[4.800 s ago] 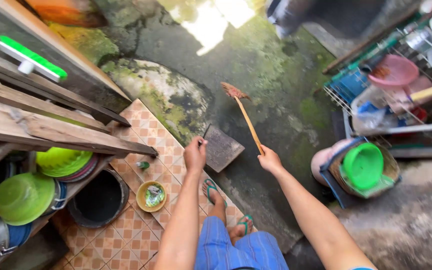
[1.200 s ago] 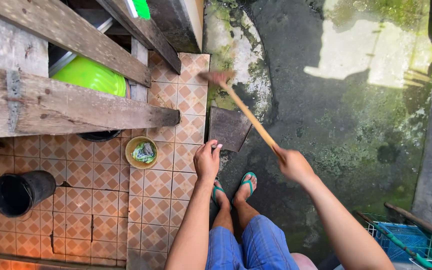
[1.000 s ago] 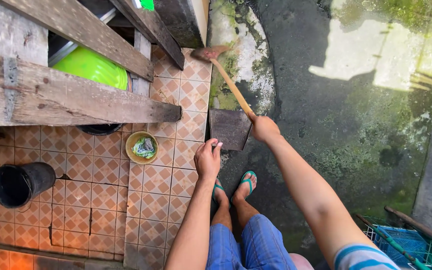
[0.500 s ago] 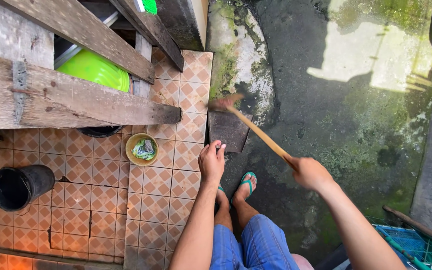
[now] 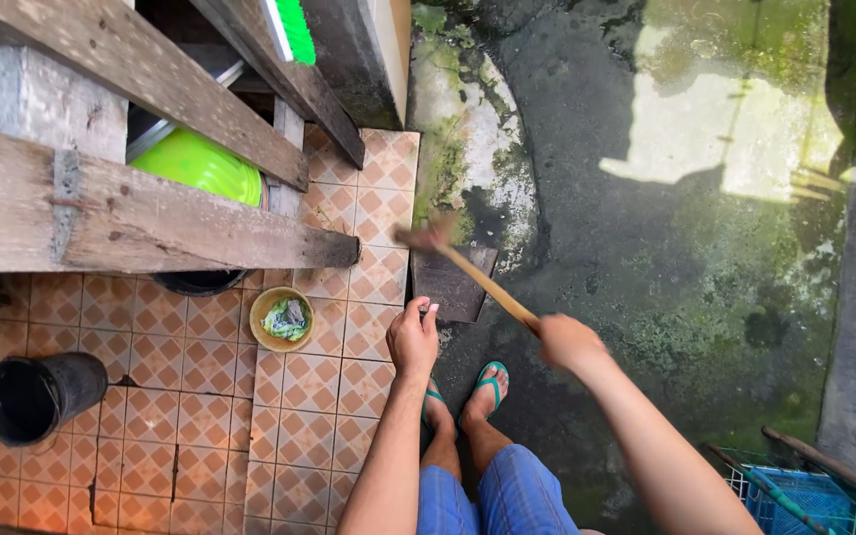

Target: The person sweeps debris from a tiled floor into a dustpan using a broom, then moves to a mossy outdoor area to sweep more debris into the dustpan, and finally returns indoors to sweep a concrete floor. The person repeatedly sweeps and collects debris into the dustpan throughout the episode.

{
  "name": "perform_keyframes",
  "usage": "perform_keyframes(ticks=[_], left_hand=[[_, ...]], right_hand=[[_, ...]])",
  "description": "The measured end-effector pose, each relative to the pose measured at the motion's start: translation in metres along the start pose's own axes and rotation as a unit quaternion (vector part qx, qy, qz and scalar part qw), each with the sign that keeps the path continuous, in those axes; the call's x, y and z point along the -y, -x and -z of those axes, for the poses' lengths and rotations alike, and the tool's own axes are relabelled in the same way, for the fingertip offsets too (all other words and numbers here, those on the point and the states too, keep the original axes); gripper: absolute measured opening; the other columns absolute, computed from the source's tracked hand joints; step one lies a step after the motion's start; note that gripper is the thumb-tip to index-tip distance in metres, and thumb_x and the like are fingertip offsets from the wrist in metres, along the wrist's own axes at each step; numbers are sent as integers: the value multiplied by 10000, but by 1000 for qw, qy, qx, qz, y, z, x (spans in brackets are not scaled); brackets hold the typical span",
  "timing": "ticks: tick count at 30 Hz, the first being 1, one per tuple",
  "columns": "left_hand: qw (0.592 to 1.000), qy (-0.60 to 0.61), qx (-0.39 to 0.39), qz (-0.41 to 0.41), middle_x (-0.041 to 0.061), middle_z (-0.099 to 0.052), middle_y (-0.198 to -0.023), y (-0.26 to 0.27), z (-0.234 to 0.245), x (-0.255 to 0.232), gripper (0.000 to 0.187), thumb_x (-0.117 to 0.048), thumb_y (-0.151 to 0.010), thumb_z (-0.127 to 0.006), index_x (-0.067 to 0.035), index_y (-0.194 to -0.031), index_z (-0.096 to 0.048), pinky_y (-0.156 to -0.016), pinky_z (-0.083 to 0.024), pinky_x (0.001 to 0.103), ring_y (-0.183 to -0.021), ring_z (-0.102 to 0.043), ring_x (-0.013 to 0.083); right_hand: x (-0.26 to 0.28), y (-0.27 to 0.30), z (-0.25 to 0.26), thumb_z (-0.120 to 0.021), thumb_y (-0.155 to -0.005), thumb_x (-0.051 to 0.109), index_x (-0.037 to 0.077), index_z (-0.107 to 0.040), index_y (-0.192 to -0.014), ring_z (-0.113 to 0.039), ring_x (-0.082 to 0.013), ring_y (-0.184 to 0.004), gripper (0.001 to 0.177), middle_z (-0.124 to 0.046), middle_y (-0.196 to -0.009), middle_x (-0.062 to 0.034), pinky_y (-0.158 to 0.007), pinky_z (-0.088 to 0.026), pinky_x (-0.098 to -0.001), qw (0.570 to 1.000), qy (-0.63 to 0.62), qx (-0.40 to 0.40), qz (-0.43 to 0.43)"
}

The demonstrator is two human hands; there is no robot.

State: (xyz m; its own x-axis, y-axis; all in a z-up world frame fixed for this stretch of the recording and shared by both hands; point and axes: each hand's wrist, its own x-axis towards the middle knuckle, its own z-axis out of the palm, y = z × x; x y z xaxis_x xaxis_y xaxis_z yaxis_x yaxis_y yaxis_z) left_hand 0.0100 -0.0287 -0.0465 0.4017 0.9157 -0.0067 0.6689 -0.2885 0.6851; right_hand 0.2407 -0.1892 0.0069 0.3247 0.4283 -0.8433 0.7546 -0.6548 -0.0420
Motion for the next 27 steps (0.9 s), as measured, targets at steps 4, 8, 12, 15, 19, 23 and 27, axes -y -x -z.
perform_keyframes(ticks=[4,8,12,15,19,23,27], left_hand=[[1000,0,6,15,83,-812,-931,-11,5,-6,180,-274,-941,-776,-172,-1085,-738,-802,-604,498,-876,-772,349],[1000,19,20,14,106,-809,-943,-28,18,-23,153,-255,-965,-745,-176,-1095,-727,-787,-598,511,-899,-770,364],[998,32,44,-18,94,-805,-950,-51,16,-23,144,-263,-964,-749,-210,-1093,-711,-778,-610,467,-913,-779,335],[996,27,76,-46,134,-796,-922,-69,15,-28,131,-209,-965,-742,-169,-1084,-703,-768,-604,500,-901,-772,377],[993,20,98,-58,135,-792,-933,-91,7,-37,133,-222,-971,-730,-190,-1094,-690,-793,-602,504,-913,-768,377],[988,23,136,-71,183,-782,-953,-114,-7,-40,124,-189,-986,-709,-161,-1100,-668,-807,-603,515,-947,-757,410],[984,6,161,-80,176,-780,-970,-131,-26,-34,117,-186,-991,-702,-171,-1098,-657,-824,-606,512,-965,-758,395]], right_hand=[[-41,112,37,-699,-890,172,197,-693,-1402,-723,-414,-1224,512,-798,-1222,-206,-1017,-605,-554,993,-115,31,-20],[-76,119,20,-729,-882,141,228,-645,-1487,-669,-424,-1167,617,-761,-1198,-280,-1026,-539,-529,942,-331,-26,-44],[-118,25,-12,-795,-873,206,349,-659,-1480,-742,-410,-1049,639,-772,-1005,-258,-885,-559,-514,908,-389,-147,-45],[-102,-10,11,-771,-898,337,397,-590,-1523,-654,-427,-1287,654,-736,-1315,-230,-1033,-541,-542,909,-358,-180,-115],[-105,-90,1,-752,-923,354,378,-567,-1541,-648,-385,-1308,646,-722,-1340,-217,-1064,-540,-505,897,-357,-198,-169],[-105,-140,-60,-770,-882,276,327,-604,-1514,-671,-402,-1265,655,-737,-1303,-241,-1065,-546,-515,880,-394,-202,-171],[-60,-89,-122,-736,-873,167,184,-662,-1464,-653,-453,-1273,595,-729,-1332,-236,-1057,-535,-579,882,-429,-173,-92]])
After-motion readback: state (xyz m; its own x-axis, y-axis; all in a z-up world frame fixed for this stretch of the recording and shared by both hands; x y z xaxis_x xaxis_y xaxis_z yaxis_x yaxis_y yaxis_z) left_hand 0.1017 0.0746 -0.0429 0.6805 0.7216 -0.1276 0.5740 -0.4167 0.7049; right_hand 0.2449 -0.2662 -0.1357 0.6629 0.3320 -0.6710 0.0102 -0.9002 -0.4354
